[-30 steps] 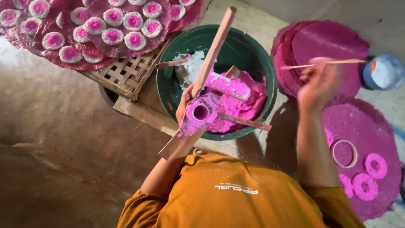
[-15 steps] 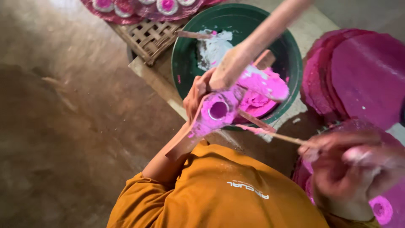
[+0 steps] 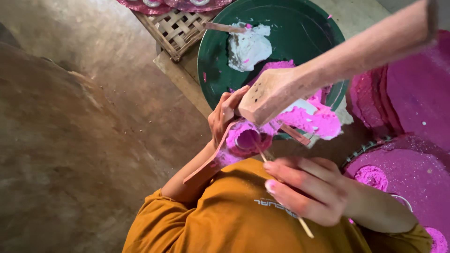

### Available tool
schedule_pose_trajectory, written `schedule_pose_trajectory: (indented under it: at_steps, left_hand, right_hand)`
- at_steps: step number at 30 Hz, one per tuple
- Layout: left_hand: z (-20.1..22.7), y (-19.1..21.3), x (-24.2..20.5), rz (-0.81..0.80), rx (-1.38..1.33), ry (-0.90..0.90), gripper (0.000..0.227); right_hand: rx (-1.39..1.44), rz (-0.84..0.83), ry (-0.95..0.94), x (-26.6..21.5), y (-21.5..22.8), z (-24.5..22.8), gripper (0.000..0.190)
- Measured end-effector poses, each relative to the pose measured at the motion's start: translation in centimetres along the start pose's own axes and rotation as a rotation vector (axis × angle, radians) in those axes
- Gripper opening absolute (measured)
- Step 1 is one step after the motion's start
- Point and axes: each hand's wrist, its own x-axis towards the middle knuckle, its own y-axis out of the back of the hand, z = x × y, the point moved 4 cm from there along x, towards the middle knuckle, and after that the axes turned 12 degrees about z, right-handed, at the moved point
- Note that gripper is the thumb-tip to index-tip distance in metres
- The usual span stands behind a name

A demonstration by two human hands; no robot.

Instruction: The person applies a pink paste to circular molds and bases using a wooden tool and thin sticks.

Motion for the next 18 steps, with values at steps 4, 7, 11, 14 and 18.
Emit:
schedule_pose_trajectory:
  at_steps: [4,7,11,14,18]
  left_hand:
    - [0.1,0.0,0.4,-0.028,-0.073,0.076,0.050]
    - [0.7,0.2,0.3,-0.023,-0.043,-0.112,0.045]
    - [0.5,0.0,0.2,-0.013,-0.083,-0.124,0.043]
    - [0.2,0.1,-0.2,-0.022,-0.122,-0.022,0.046]
    - [0.3,0.0,0.1,-0.015,-0.136,-0.074,0.045]
  right_hand:
    - [0.008,0.011,0.019,0.7,-1.5,0.6,0.020]
    - [0.037,0.018,0.013,0.5,-1.8,0.6,0.021]
    - [0.026,-0.023,-0.010,0.0,-1.7,0.4,0.021]
    - [0.040,-0.014,-0.001,0.1,-1.6,0.2,0.022]
    - [0.037,-0.014,0.025,0.6,-1.7,0.5,0.022]
